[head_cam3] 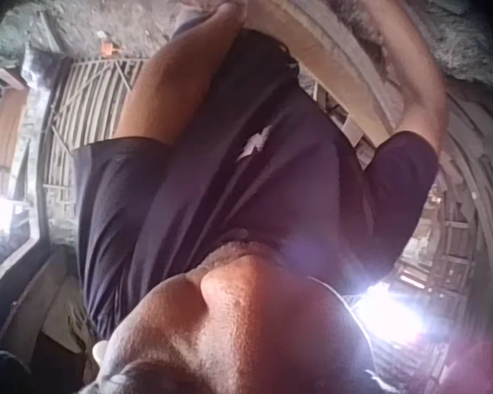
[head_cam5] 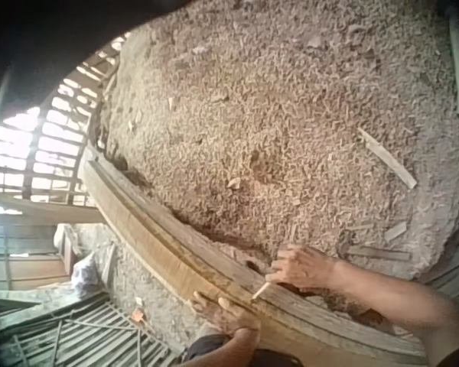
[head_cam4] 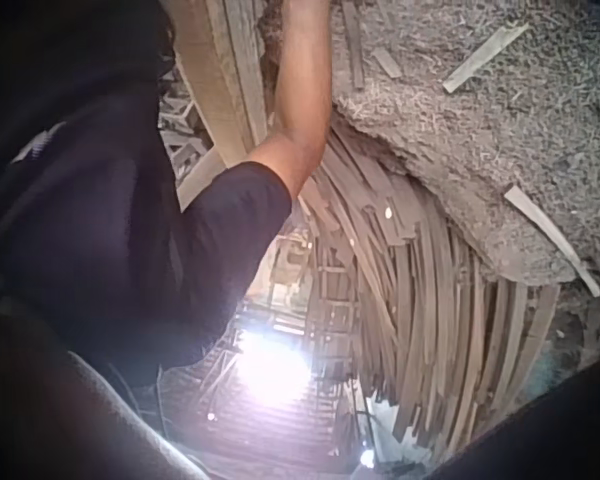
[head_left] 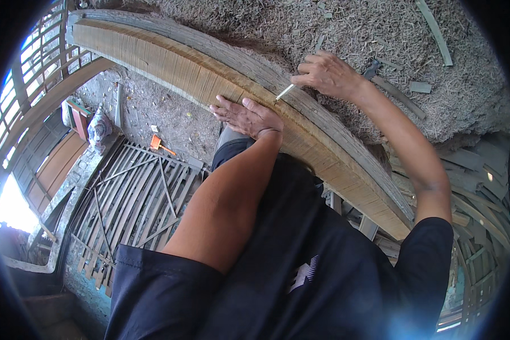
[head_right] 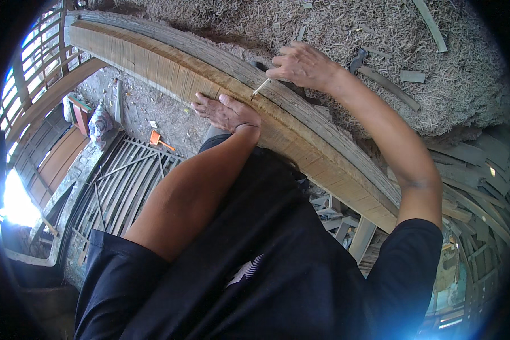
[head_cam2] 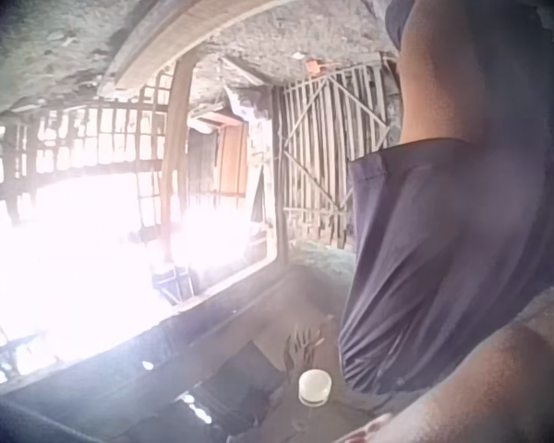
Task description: The person is marking a curved wooden piece with a pencil and then hammering a small wooden wedge into it.
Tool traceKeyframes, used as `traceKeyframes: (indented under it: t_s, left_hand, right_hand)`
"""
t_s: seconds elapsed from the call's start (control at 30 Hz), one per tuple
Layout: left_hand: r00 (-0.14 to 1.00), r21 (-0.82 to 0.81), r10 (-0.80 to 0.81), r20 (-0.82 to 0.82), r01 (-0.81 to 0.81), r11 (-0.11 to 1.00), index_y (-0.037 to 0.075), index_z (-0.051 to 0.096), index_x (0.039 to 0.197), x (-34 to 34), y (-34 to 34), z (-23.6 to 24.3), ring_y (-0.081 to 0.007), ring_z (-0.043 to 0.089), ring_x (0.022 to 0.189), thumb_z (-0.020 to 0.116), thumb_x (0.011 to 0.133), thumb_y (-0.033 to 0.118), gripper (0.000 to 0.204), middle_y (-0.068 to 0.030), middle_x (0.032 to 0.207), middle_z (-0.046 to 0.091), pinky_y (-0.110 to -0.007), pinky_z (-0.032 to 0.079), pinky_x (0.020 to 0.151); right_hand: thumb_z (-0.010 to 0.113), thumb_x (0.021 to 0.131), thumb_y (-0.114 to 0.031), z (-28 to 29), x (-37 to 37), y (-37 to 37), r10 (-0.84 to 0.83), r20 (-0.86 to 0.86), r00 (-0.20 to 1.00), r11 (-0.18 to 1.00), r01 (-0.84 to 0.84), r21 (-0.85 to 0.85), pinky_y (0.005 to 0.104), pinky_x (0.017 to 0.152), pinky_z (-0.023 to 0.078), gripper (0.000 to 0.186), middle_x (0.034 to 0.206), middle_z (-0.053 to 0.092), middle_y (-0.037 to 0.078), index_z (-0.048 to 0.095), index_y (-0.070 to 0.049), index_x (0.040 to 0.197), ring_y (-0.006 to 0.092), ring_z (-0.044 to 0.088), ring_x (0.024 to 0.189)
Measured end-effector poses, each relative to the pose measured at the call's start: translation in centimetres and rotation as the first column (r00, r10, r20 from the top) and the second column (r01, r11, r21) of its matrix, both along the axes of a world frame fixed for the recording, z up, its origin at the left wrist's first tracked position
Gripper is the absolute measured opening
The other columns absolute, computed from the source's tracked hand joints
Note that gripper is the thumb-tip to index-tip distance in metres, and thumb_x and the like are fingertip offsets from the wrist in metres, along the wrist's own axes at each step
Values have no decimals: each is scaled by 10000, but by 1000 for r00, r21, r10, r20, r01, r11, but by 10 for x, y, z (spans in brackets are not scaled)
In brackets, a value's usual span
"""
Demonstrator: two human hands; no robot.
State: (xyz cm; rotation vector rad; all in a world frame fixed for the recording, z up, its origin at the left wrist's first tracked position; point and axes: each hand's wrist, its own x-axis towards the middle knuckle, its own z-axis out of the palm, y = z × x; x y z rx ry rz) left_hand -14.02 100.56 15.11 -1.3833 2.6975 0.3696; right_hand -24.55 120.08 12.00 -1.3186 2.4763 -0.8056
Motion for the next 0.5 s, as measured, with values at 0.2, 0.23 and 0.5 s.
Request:
traceKeyframes:
  t_s: [0.2, 0.23, 0.5]
  left_hand:
    - [1000, 12, 6, -7, -6, 1000, 168, 90, 1676, 1, 0, -3, -426, 43, 1597, 312, 1055, 445, 715, -201, 1737, 25, -609, 109, 1253]
    - [1000, 11, 5, -12, -4, 1000, 166, 92, 1676, 2, -1, -3, -429, 45, 1596, 311, 1055, 445, 715, -202, 1737, 26, -609, 110, 1253]
    - [1000, 19, 16, 27, -17, 1000, 165, 86, 1678, 1, 1, -2, -418, 37, 1600, 312, 1053, 452, 724, -197, 1740, 10, -609, 106, 1254]
  right_hand:
    - [593, 907, -94, -8, -14, -4, 169, -38, 985, 985, -169, 19, 306, 673, 600, 229, 848, 649, -19, 693, -225, 1065, 162, 709, 826]
    - [599, 898, -87, -9, -15, -5, 215, -47, 975, 976, -213, 54, 302, 680, 605, 247, 853, 652, -21, 690, -227, 1080, 157, 715, 842]
    - [637, 855, -76, -15, -14, -5, 216, -86, 973, 976, -217, -8, 279, 663, 606, 310, 879, 663, -45, 696, -250, 1105, 136, 709, 843]
